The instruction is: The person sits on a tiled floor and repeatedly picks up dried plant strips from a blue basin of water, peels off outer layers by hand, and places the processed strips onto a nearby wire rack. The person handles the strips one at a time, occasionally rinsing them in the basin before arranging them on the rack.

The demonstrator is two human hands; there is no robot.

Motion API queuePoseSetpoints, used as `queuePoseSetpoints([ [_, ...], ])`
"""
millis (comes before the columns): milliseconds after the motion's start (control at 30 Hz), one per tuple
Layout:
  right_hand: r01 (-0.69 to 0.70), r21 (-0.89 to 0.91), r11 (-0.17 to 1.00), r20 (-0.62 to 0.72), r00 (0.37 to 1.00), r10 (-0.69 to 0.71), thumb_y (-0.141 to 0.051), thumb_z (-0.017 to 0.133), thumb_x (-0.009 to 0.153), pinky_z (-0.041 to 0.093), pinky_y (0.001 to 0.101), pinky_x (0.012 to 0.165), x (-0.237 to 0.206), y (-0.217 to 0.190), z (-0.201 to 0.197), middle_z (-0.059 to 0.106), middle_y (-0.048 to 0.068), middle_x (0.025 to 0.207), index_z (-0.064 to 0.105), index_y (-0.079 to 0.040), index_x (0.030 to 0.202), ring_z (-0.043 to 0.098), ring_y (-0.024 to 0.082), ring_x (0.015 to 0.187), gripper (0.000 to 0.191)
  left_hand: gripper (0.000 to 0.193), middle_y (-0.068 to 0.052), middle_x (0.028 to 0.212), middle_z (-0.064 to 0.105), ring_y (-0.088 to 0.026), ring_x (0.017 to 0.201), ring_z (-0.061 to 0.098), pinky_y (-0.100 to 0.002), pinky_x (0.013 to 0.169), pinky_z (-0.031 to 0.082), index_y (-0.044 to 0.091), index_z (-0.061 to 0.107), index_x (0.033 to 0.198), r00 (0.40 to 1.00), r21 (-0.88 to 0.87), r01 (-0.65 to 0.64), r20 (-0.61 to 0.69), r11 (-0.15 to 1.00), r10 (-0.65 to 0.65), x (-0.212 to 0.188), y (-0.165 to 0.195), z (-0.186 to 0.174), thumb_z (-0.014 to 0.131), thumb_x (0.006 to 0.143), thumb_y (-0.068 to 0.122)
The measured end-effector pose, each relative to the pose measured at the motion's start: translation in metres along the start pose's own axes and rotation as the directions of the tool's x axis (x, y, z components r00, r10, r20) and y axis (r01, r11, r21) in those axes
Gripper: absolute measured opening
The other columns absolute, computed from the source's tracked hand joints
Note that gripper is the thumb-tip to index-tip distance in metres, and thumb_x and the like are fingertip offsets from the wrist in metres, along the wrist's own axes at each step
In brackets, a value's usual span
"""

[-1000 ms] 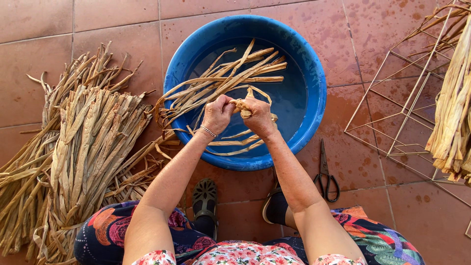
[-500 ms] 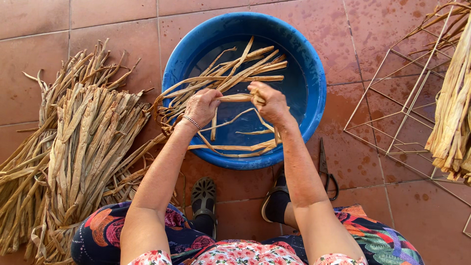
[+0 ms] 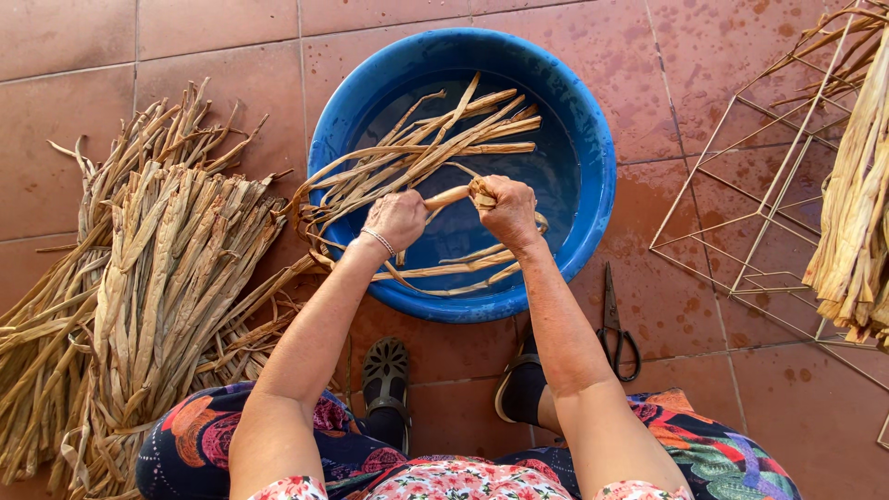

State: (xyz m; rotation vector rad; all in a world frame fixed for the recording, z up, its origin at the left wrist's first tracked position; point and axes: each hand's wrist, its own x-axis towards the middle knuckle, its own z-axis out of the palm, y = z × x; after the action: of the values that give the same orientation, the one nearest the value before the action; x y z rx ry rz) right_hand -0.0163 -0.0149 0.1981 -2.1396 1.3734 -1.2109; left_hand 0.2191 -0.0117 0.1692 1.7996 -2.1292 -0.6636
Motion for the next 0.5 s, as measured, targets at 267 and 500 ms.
queuePoseSetpoints([
  [267, -0.248, 0.237, 0.939, 0.161, 0.964, 0.214, -0.02, 0.078, 0.092, 0.051, 0.0363, 0.058, -0.003, -0.001, 0.007, 0.075, 0.01, 0.081, 0.078, -0.011, 0.104, 0.068, 0.025, 0.069, 0.015, 0.019, 0.0, 0.079, 0.064, -0.007, 0.07, 0.058, -0.024, 0.062, 0.048, 0.005, 0.069, 0.104, 0.995, -0.671, 0.054, -0.025, 0.74, -0.095, -0.003, 0.022, -0.034, 0.077, 0.092, 0.018],
  [500, -0.233, 0.117, 0.965, 0.164, 0.963, 0.212, -0.021, 0.084, 0.087, 0.049, 0.0328, 0.053, 0.0, -0.005, 0.0, 0.074, 0.008, 0.075, 0.08, -0.009, 0.095, 0.067, 0.018, 0.061, 0.015, 0.01, -0.006, 0.089, 0.07, -0.015, 0.078, 0.067, -0.029, 0.068, 0.055, 0.009, 0.072, 0.102, 0.831, -0.037, -0.399, -0.438, 0.916, 0.344, -0.014, 0.032, -0.049, 0.074, 0.096, 0.016],
])
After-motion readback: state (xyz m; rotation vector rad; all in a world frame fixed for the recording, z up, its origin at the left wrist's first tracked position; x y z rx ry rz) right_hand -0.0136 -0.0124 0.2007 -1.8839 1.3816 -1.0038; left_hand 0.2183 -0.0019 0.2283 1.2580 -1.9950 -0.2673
